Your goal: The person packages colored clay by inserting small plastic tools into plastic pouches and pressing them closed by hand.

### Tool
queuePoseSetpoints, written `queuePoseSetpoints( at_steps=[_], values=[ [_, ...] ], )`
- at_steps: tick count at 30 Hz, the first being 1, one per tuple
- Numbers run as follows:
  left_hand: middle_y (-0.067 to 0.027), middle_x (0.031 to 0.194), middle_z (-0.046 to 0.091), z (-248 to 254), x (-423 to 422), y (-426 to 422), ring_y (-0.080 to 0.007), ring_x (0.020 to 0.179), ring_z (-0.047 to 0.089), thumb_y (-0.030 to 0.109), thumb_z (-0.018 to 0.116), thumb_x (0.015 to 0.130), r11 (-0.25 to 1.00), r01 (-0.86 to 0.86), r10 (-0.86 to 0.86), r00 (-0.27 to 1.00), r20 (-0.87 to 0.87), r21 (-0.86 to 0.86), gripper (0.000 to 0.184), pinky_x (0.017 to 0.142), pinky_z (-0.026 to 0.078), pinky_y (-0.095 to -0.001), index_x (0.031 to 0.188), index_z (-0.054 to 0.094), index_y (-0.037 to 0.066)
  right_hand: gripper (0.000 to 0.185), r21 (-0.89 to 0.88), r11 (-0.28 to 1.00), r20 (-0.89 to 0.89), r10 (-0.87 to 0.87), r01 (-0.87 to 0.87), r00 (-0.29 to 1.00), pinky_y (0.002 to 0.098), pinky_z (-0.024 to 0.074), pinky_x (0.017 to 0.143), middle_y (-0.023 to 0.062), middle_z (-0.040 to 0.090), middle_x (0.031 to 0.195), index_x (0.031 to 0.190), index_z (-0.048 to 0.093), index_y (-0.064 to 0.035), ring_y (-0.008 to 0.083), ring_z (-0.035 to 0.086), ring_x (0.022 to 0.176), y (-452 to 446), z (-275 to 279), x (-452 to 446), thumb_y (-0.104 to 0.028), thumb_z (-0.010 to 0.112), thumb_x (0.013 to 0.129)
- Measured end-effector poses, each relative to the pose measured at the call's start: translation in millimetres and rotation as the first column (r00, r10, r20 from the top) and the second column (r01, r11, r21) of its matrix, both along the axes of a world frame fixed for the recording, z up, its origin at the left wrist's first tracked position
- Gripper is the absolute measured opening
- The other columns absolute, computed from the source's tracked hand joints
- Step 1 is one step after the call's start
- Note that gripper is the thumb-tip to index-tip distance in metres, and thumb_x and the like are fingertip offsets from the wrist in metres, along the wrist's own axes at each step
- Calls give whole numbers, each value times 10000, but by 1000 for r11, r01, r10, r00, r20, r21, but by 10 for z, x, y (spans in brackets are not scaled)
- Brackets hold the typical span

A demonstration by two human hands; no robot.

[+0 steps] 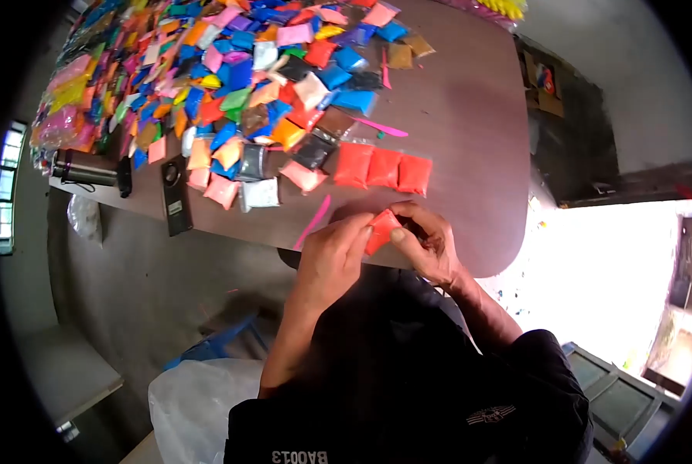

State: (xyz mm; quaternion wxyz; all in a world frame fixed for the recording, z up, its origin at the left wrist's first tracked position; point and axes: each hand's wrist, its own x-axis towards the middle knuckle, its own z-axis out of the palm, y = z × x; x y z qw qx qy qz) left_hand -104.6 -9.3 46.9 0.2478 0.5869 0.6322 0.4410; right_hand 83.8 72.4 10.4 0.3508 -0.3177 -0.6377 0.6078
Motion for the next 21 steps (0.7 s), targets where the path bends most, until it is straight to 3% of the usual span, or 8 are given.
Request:
queuePoseSetpoints(
  at_steps=[2,3,4,6,7,11,15,21],
  values=[
    [-206,976,748,-126,129,4,-341,842,756,122,653,1056,999,18,-18,1000,4,30,198,755,582,-381,1213,704,14,280,-43,999,52,15,-13,999,278,528,816,51,721,1081,1235,704,40,109,656,929,-5,-51,93,-129,751,1017],
    [-170,999,770,-146,165,0,-267,867,763,131,690,1041,997,12,-7,998,66,-70,234,753,581,-362,1234,697,0,249,-74,997,7,4,-4,1000,275,538,835,48,727,1087,1222,710,35,104,667,956,-11,-69,129,-106,747,1021],
    [-170,999,770,-204,198,7,-267,867,763,131,690,1041,997,19,-14,997,71,-71,234,753,581,-362,1234,697,0,218,-105,994,-38,-6,2,999,272,549,854,45,733,1094,1209,715,31,98,677,982,-13,-83,158,-83,742,1026],
    [-108,1030,780,-342,254,24,-162,896,729,152,743,1021,998,8,19,912,410,-65,283,756,572,-332,1237,695,-25,208,-186,983,-122,-27,3,992,276,556,878,44,738,1094,1204,717,29,99,682,1002,-32,-113,191,-79,741,1027],
    [-77,992,778,-347,254,42,-116,849,696,186,798,971,998,17,5,933,360,-57,318,707,527,-286,1208,707,-5,199,-264,965,-209,-47,-10,977,279,564,902,42,743,1095,1199,719,27,101,688,1021,-41,-127,201,-74,741,1029],
    [-34,906,731,-420,302,49,-74,763,591,161,782,983,995,0,51,871,489,-104,217,681,492,-263,1101,741,-16,207,-283,959,-184,-63,9,981,285,567,922,49,751,1093,1195,716,33,107,695,1022,-18,-147,200,-74,750,1021],
    [-29,880,717,-463,225,30,-79,758,588,162,779,988,990,34,40,863,503,-137,209,675,485,-268,1098,738,-10,217,-259,965,-128,1,-34,992,289,561,933,49,747,1101,1184,716,34,113,693,1028,31,-22,182,-104,759,1022],
    [12,837,669,-478,238,18,-56,734,553,232,785,1016,998,54,-39,947,318,-37,263,649,457,-240,1089,722,-13,197,-109,992,-85,52,-61,995,294,550,932,48,744,1085,1175,718,28,110,671,1022,45,-139,205,-119,733,1044]
  ],
)
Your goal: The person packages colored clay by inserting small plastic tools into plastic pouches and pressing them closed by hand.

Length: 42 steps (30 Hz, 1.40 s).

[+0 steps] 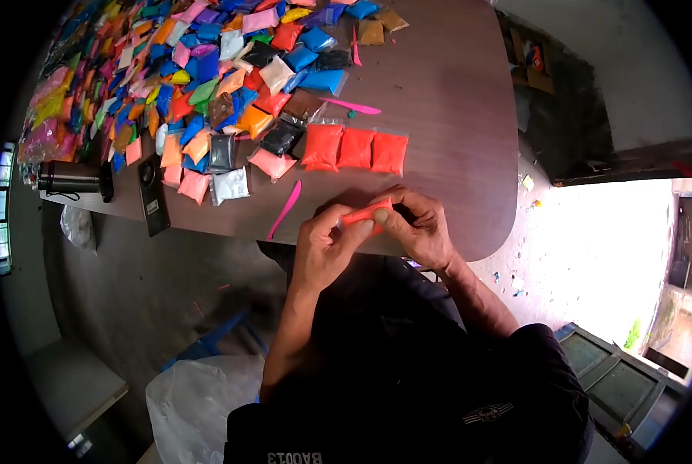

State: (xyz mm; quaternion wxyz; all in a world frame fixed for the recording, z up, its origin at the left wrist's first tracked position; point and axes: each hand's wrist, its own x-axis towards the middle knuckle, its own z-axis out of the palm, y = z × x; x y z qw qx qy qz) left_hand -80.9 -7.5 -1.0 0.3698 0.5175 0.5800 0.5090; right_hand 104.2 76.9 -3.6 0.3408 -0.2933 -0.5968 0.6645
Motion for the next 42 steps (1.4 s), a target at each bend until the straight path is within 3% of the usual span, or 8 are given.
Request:
queuePoseSetpoints(
  at_steps=[5,15,18,23,26,33,35,42],
  values=[
    [32,856,651,34,25,-19,-36,723,530,159,745,1027,992,-50,82,955,284,-117,181,636,435,-219,1093,728,-9,193,-36,998,22,-57,58,998,286,540,912,45,743,1072,1158,722,26,105,658,1008,-28,-8,7,-130,735,1046],
    [22,866,679,-106,42,-73,-55,767,579,158,722,1044,992,-72,103,942,319,-108,154,679,490,-246,1065,750,8,155,30,998,151,-53,49,987,275,529,840,50,736,1048,1116,739,23,105,646,966,-58,33,28,-104,710,1032],
    [-15,1035,721,-41,18,-44,-82,933,652,174,737,1036,991,-15,43,978,207,-136,186,812,548,-260,1144,745,23,117,68,993,115,-100,92,988,272,520,829,58,730,1038,1072,756,15,120,648,947,-78,-62,-15,-77,701,1026],
    [-11,888,694,-246,-41,26,-79,836,622,153,711,1040,998,-49,39,979,198,43,145,717,507,-277,1038,746,13,119,166,982,147,-113,88,983,282,501,833,53,702,996,1046,739,28,132,627,916,-27,-226,-15,-77,709,1000],
    [-56,826,668,-194,17,18,-115,791,631,145,691,1041,993,-84,77,992,95,81,151,700,498,-299,1010,728,1,148,64,994,179,-97,86,979,264,469,834,24,667,954,1057,712,19,111,588,891,-86,16,-60,-125,694,1027],
    [-75,816,650,-29,38,11,-130,757,615,216,711,1029,995,-76,63,981,184,66,220,673,485,-315,1004,697,-2,198,131,981,35,-149,143,988,262,430,744,0,648,904,1000,700,4,95,537,814,-2,-210,-35,-184,681,1062],
    [-82,792,623,-81,-1,18,-128,729,589,222,715,1024,1000,15,-15,1000,-19,13,237,638,455,-330,983,670,-7,213,192,959,38,-218,207,975,259,430,728,-3,644,902,994,693,2,94,528,794,-17,-198,-50,-200,683,1064],
    [-94,755,588,-229,13,26,-149,687,549,172,708,1011,995,-27,23,999,45,99,243,622,435,-345,905,593,-13,191,140,987,124,-98,80,987,268,457,765,-7,648,917,1025,698,-11,105,562,816,-28,-120,-37,-198,682,1061]
  ],
)
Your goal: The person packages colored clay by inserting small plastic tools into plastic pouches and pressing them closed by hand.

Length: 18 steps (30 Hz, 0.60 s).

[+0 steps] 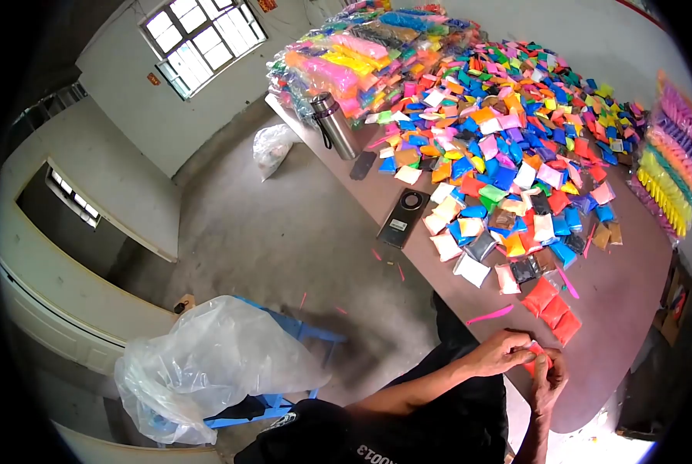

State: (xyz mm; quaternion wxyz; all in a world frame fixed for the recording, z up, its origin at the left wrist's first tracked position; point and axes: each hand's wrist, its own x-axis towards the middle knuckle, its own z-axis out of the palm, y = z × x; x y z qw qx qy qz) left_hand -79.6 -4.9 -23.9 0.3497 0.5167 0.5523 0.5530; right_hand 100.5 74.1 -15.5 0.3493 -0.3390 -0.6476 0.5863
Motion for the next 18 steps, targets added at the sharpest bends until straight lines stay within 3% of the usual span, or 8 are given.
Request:
queuePoseSetpoints(
  at_steps=[1,7,10,13,15,17,18],
  values=[
    [-94,755,588,-1,-8,1,-149,687,549,172,708,1011,1000,0,0,1000,-1,1,243,622,435,-345,905,593,-13,231,60,998,-1,29,-29,1000,271,458,762,8,652,917,1036,707,-1,109,569,822,5,-12,-16,-231,707,1052],
    [-71,765,583,152,-35,-28,-138,706,554,169,726,997,996,48,-49,999,-11,-74,229,639,442,-340,921,610,-14,231,-6,999,-61,32,-32,998,263,456,776,-1,660,909,1041,715,-3,104,572,836,67,-50,33,-234,703,1058],
    [-62,770,578,164,-29,-20,-133,730,557,170,732,991,997,58,-52,994,93,-60,214,657,447,-337,935,630,-10,217,-37,999,-81,4,-7,997,256,448,773,-17,653,910,1048,714,-10,94,568,841,69,-59,58,-225,692,1066],
    [-71,777,583,122,-62,-12,-141,735,551,173,738,985,992,77,-73,996,41,-98,216,666,449,-342,930,642,-14,205,-37,999,-51,10,-12,999,254,442,764,-19,645,917,1068,709,-9,89,561,843,77,-103,73,-211,681,1064],
    [-97,767,576,89,-52,1,-173,701,536,150,752,963,998,54,-53,998,31,-29,220,653,447,-361,896,628,-20,195,-52,999,-25,13,-14,1000,254,441,763,-17,648,927,1081,706,-7,86,559,847,66,-86,61,-199,675,1060],
    [-110,763,570,97,-31,-1,-189,688,534,129,757,950,999,42,-42,999,-9,-10,217,648,447,-371,885,617,-23,179,98,993,64,54,-60,996,259,453,780,-5,663,950,1110,699,-2,87,568,864,40,24,26,-166,666,1045],
    [-123,760,564,112,-19,-1,-205,675,531,108,762,938,999,32,-31,998,-48,9,216,642,446,-380,874,607,-27,164,34,997,58,70,-72,996,267,472,812,4,675,969,1098,700,4,94,583,889,39,67,30,-143,667,1032]
  ],
)
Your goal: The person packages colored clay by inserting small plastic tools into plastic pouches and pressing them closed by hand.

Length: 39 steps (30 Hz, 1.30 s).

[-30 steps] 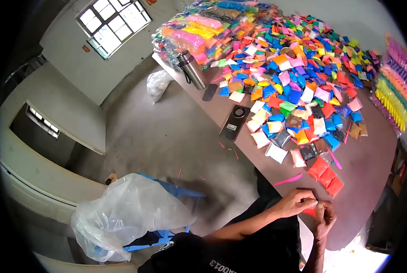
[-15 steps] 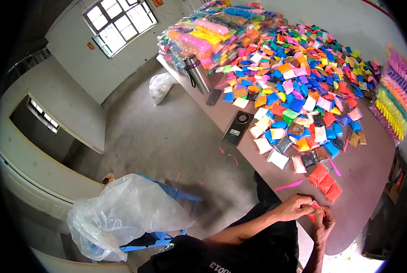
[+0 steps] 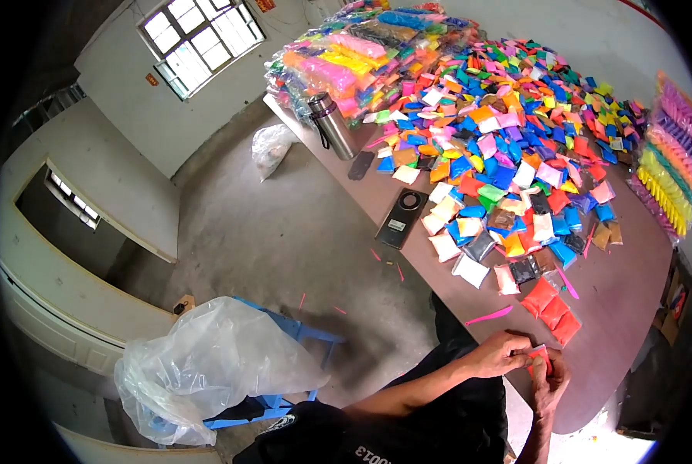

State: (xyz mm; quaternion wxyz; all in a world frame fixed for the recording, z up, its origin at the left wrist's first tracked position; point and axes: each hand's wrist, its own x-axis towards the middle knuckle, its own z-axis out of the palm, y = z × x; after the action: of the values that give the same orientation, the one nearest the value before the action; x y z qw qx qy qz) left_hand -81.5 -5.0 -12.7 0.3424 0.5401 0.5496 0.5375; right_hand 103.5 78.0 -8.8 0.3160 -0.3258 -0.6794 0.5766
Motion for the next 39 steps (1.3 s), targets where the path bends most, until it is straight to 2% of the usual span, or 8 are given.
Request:
queuePoseSetpoints(
  at_steps=[7,9,12,25,27,29,31,39],
  values=[
    [-129,770,583,103,10,-3,-212,674,552,102,771,945,999,42,-42,998,-36,-7,197,635,456,-372,893,631,-26,145,0,1000,-29,-26,26,999,267,460,786,2,666,954,1014,700,-3,96,574,863,46,-64,-4,-139,661,1049],
    [-118,801,627,111,50,-4,-208,694,580,103,763,956,1000,19,-19,990,136,-1,151,649,475,-357,965,680,-22,152,-52,998,-99,-50,45,994,264,447,775,2,647,928,977,690,-10,95,563,845,58,-140,18,-131,650,1060],
    [-106,829,658,73,-15,8,-202,714,603,81,735,976,998,60,-61,998,29,32,124,668,495,-355,1041,705,-20,151,9,997,-153,-78,81,985,261,443,785,-3,628,915,968,679,-17,93,556,847,70,-155,8,-128,646,1064],
    [-104,816,656,21,81,-5,-172,729,610,85,723,992,999,-2,3,999,45,-34,115,664,486,-341,1006,684,-22,223,-92,992,-12,-84,83,996,256,434,787,-3,621,907,963,689,-11,88,553,858,47,-187,61,-174,616,1096],
    [-103,822,662,103,113,-10,-157,733,617,121,744,984,1000,-23,25,994,109,-20,154,659,488,-335,1018,694,-21,213,18,996,-79,-85,87,993,255,433,797,1,621,912,974,697,-4,95,558,869,30,-144,14,-160,611,1092],
    [-91,837,679,9,76,-4,-148,736,624,159,753,983,1000,9,-10,999,-49,-30,182,649,492,-328,992,705,-16,160,2,995,-62,-98,98,993,301,450,749,41,622,909,976,706,23,136,566,841,-12,-30,-22,-114,655,1042],
    [-94,815,667,-79,66,-4,-149,713,606,138,747,975,1000,5,-5,1000,-23,-4,154,631,481,-331,967,707,-10,147,188,976,-4,-111,110,994,319,468,750,77,655,933,1000,719,41,166,592,839,-32,31,-81,-90,656,1026],
    [-10,879,682,112,37,-50,-53,778,596,121,776,965,989,31,-3,982,189,-144,174,663,500,-257,1069,727,-9,140,146,985,-96,-84,97,992,335,509,822,121,702,964,1048,761,52,214,645,888,-38,116,-66,-30,661,995]
  ],
)
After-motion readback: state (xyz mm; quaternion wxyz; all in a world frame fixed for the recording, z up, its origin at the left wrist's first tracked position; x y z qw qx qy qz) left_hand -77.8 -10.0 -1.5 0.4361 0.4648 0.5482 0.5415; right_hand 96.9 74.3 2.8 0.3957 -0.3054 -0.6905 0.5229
